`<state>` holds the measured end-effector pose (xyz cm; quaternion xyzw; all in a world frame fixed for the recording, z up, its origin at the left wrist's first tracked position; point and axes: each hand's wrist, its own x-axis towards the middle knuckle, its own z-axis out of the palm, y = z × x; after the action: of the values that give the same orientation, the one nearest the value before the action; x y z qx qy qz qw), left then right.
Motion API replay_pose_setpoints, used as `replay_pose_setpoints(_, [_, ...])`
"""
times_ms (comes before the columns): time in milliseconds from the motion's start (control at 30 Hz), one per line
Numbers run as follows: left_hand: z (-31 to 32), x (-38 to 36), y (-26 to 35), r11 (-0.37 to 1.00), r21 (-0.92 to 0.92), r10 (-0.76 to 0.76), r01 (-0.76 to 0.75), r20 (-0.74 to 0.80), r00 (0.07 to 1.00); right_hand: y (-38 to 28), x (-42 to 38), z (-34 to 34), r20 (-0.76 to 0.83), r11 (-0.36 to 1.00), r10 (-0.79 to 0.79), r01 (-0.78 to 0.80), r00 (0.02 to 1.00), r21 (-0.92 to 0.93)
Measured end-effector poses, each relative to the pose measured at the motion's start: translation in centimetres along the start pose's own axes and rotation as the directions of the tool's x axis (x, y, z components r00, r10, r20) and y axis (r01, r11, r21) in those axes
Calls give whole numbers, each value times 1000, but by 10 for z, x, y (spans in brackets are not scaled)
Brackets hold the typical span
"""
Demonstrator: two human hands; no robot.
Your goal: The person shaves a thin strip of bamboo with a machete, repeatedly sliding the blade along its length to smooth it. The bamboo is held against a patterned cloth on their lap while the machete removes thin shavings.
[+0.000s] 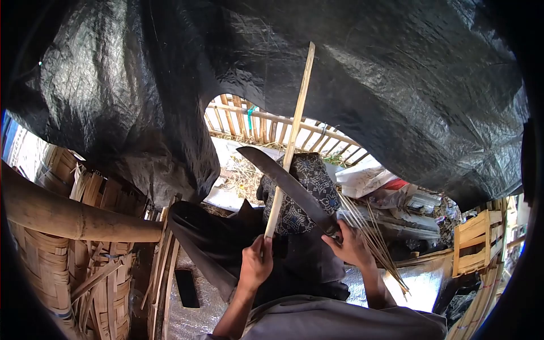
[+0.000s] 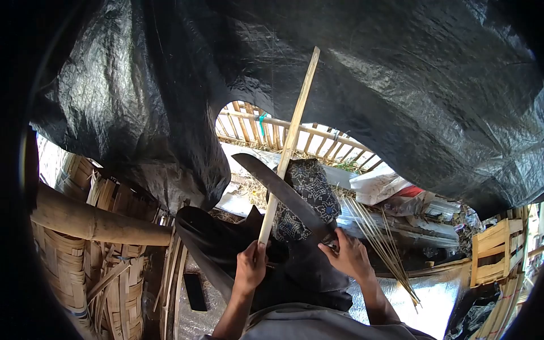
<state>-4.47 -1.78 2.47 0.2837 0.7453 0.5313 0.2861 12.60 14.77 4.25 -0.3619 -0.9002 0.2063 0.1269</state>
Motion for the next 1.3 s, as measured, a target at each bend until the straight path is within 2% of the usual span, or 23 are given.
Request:
replay_pose_setpoints(100, [3, -5, 12, 976, 158, 171, -151, -126, 977, 4, -13, 7, -41, 1000, 14, -15, 999, -8])
replay_pose_setpoints(167, [4, -8, 14, 984, 140, 118, -105, -88, 989, 14, -22, 14, -75, 996, -40, 46, 996, 77])
replay_pose_setpoints(200, [5, -10, 13, 971, -237, -39, 36, -9, 999, 17, -25, 16, -183, 929, -369, 355, 911, -103])
replay_pose_setpoints(233, [7, -12, 12, 801, -566, -157, 195, 117, 981, 18, -26, 17, -224, 742, -665, 598, 712, -303])
replay_pose_setpoints(267, [13, -13, 3, 708, -667, -180, 232, 146, 973, 16, -27, 16, -224, 742, -666, 600, 711, -300])
replay_pose_setpoints(300, [14, -12, -1, 708, -667, -184, 232, 143, 972, 8, -28, 12, -200, 889, -384, 419, 902, 184])
replay_pose_setpoints(333, [14, -11, -3, 662, -691, -214, 289, 194, 957, 0, -30, 9, -17, 792, -107, 95, 994, 603])
replay_pose_setpoints(367, [12, -11, -4, 613, -710, -242, 347, 249, 938, -5, -31, 7, 269, 477, 86, -277, 959, 834])
replay_pose_setpoints(433, [8, -10, 0, 612, -703, -244, 363, 269, 932, -5, -28, 8, 222, 432, 86, -237, 971, 870])
replay_pose_setpoints(533, [4, -12, 2, 700, -615, -161, 363, 359, 919, -2, -24, -2, 544, 341, 144, -557, 827, 757])
replay_pose_setpoints(567, [1, -13, 3, 701, -614, -157, 363, 363, 919, 3, -27, -2, 540, 342, 148, -555, 829, 758])
replay_pose_setpoints(633, [-5, -17, 9, 792, -519, -133, 322, 368, 920, 16, -35, 2, 723, 181, 173, -743, 669, 645])
replay_pose_setpoints(800, [-6, -27, 3, 798, -540, -71, 268, 357, 931, 21, -47, 1, 715, 219, 212, -745, 666, 630])
replay_pose_setpoints(867, [-7, -35, -1, 797, -554, -27, 241, 366, 930, 19, -51, 1, 605, 389, 279, -664, 746, 639])
replay_pose_setpoints(900, [-6, -41, -3, 768, -582, -7, 269, 412, 911, 16, -53, 1, 603, 381, 279, -663, 747, 645])
replay_pose_setpoints(967, [-6, -52, -4, 744, -600, 16, 296, 459, 888, 9, -55, 0, 520, 524, 361, -630, 774, 574])
replay_pose_setpoints(1033, [-5, -65, 2, 658, -620, -63, 428, 521, 851, 8, -55, -1, 472, 597, 346, -579, 811, 556])
replay_pose_setpoints(1100, [9, -68, 2, 715, -604, -56, 353, 454, 889, 5, -54, -1, 427, 668, 328, -527, 843, 526])
replay_pose_setpoints(1167, [17, -67, 4, 868, -488, 108, 94, 370, 923, -1, -46, -5, 77, 885, 167, -184, 983, 428])
replay_pose_setpoints(1200, [19, -64, 6, 875, -473, 88, 101, 361, 929, -5, -41, -8, 75, 885, 170, -186, 983, 427])
replay_pose_setpoints(1233, [20, -58, 6, 873, -476, 89, 102, 363, 927, -10, -35, -11, -45, 923, 86, -63, 995, 380])
replay_pose_setpoints(1267, [21, -50, 3, 920, -391, 135, -3, 311, 941, -12, -32, -14, -158, 946, -8, 59, 987, 318])
replay_pose_setpoints(1300, [23, -42, 3, 950, -294, 188, -108, 260, 947, -10, -29, -11, -158, 947, -10, 60, 987, 315])
